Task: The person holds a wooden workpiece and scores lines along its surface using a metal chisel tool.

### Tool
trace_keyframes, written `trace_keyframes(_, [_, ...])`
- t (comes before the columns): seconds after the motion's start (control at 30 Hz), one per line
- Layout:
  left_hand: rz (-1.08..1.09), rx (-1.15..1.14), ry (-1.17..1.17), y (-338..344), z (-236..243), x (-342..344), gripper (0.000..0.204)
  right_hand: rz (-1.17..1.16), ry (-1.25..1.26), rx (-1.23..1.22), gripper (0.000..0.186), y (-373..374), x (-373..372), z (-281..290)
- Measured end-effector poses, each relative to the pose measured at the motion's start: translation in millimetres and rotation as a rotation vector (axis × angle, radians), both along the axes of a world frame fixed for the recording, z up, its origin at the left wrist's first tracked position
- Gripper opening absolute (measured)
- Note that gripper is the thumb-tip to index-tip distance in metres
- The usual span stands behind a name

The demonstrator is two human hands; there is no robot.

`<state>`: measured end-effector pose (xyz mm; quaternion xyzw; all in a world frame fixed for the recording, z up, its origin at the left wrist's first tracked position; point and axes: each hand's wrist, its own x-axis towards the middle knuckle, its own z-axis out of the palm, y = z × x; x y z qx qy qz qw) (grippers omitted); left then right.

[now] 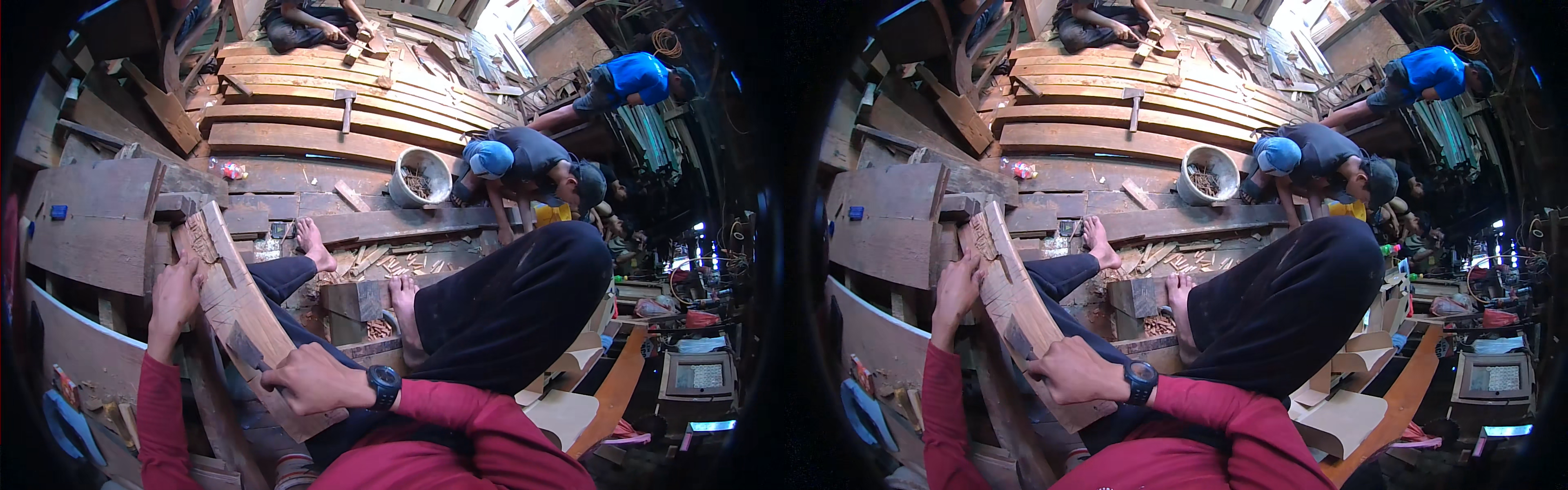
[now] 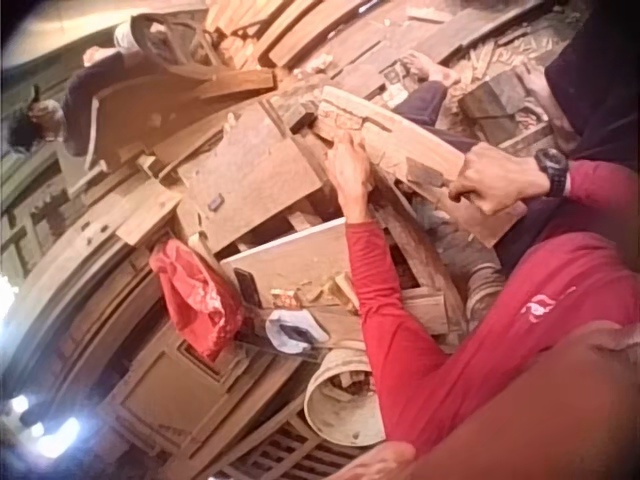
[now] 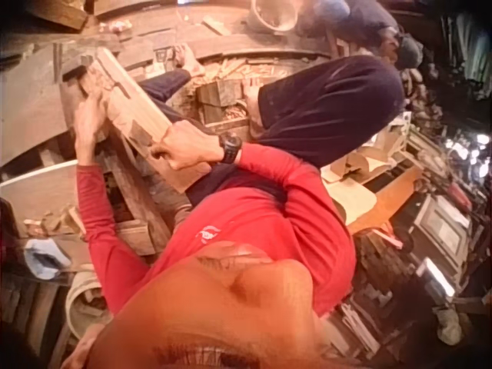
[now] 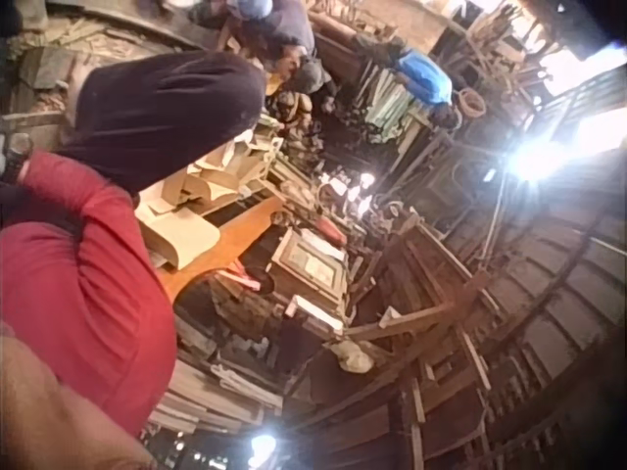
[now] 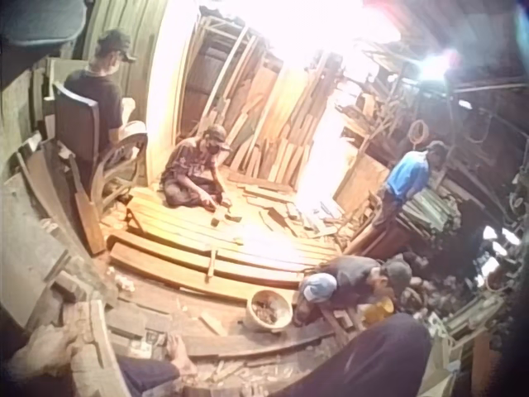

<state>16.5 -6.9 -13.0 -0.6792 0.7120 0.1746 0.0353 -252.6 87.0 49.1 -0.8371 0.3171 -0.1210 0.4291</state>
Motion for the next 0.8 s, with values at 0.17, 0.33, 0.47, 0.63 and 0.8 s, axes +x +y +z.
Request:
trace_keyframes(0.17, [0.011,0.016,0.012,-1.4,-0.4,-2.5,0.035,0.000,-0.050,0.022,0.027,-3.3,-1.8,3.9])
trace_keyframes(0.33, [0.015,0.010,0.022,-1.9,7.5,-6.8,0.032,0.013,-0.038,-0.023,0.024,0.5,1.6,4.7])
trace_keyframes(0.47, [-0.004,0.003,0.002,0.6,6.2,-4.3,0.029,0.045,-0.038,0.017,0.024,-0.3,0.3,3.1])
trace_keyframes(0.63, [-0.002,0.004,0.015,-1.2,1.4,-3.4,0.029,0.112,-0.002,0.028,0.024,-0.7,0.5,5.7])
trace_keyframes(0.8, [0.004,0.001,0.004,0.4,-2.0,-2.1,0.031,0.130,-0.015,0.077,0.027,-0.3,-0.5,3.4])
